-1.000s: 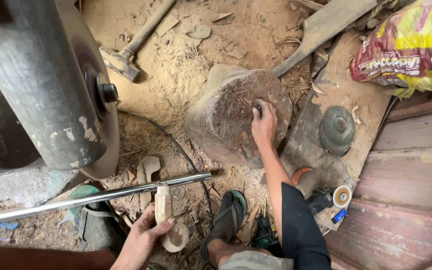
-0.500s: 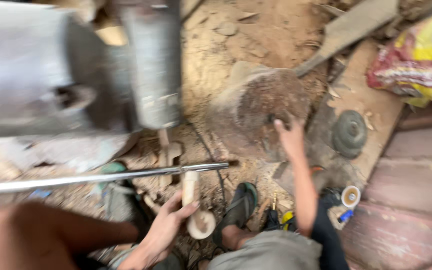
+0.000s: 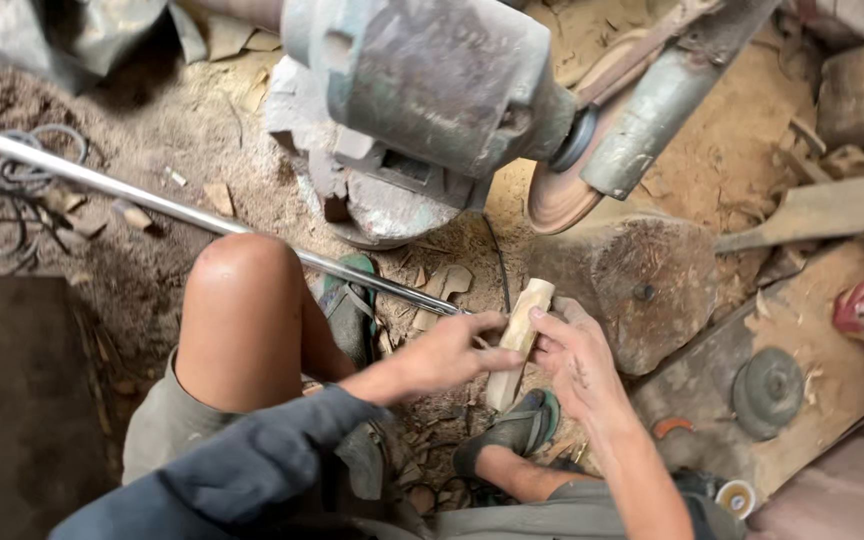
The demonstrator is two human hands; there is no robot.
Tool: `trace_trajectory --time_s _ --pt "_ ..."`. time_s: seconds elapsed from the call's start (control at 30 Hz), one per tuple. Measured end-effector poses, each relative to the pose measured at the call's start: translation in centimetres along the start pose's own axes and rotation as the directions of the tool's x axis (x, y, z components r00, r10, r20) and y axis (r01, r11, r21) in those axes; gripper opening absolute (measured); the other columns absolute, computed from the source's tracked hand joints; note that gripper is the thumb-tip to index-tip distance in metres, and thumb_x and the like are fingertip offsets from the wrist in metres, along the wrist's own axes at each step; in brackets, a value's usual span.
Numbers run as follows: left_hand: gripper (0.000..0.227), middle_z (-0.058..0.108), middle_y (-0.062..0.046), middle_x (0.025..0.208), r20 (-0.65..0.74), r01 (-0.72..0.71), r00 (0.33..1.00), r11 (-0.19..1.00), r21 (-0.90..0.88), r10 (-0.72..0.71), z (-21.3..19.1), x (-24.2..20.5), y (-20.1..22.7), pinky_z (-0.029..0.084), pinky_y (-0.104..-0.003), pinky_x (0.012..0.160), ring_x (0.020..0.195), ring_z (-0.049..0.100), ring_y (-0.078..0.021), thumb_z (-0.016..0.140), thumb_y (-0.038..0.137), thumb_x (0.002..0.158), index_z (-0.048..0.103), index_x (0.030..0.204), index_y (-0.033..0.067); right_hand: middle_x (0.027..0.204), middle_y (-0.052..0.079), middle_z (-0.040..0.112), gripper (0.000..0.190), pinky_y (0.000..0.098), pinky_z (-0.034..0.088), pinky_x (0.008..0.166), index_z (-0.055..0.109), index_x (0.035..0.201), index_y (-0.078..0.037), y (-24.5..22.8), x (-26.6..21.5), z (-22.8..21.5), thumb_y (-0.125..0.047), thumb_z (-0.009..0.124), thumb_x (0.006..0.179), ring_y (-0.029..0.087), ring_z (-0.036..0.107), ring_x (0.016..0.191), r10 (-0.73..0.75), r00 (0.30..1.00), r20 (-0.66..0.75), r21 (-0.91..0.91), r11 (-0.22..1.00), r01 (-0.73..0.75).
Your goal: The person grinds a small wooden piece against a belt sander, then uses an angle grinder to cut a metal rod, producing sparks. They return to the belt sander to continue shaping the wooden piece.
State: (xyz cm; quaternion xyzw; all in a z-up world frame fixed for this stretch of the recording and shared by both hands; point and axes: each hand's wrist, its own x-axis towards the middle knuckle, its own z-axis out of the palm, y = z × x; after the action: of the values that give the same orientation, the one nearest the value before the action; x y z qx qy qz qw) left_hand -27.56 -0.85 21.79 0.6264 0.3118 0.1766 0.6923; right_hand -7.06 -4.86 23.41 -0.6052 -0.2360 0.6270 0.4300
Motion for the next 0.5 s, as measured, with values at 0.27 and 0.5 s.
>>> trace_trajectory --time_s 0.27,0.5 --pt "0.052 0.008 -0.016 0.174 -0.307 0.314 0.949 0.172 0.934 -0.065 -10.7 2.2 -1.0 0.052 -0.026 0.056 0.077 0.059 -0.0112 0.050 0.045 0.100 0.076 0.078 0.0062 0.104 0.019 0.067 0.039 0.0477 0.058 0.081 0.053 0.128 0.001 0.8 -0.2 -1.3 -0.018 0.058 0.094 0.033 0.069 0.095 -0.092 0.989 -0.112 0.200 0.973 0.113" --pt "0.062 0.014 -0.020 0.166 -0.163 0.166 0.985 -0.052 0.985 0.050 -13.5 4.2 -2.3 0.048 -0.031 0.054 0.074 0.050 -0.0199 0.044 0.074 0.088 0.080 0.102 0.0251 0.110 0.016 0.066 0.042 0.0460 0.055 0.091 0.053 0.130 0.000 1.1 -0.7 -3.2 -0.020 0.050 0.094 0.032 0.067 0.099 -0.143 0.988 -0.061 0.368 0.917 0.156"
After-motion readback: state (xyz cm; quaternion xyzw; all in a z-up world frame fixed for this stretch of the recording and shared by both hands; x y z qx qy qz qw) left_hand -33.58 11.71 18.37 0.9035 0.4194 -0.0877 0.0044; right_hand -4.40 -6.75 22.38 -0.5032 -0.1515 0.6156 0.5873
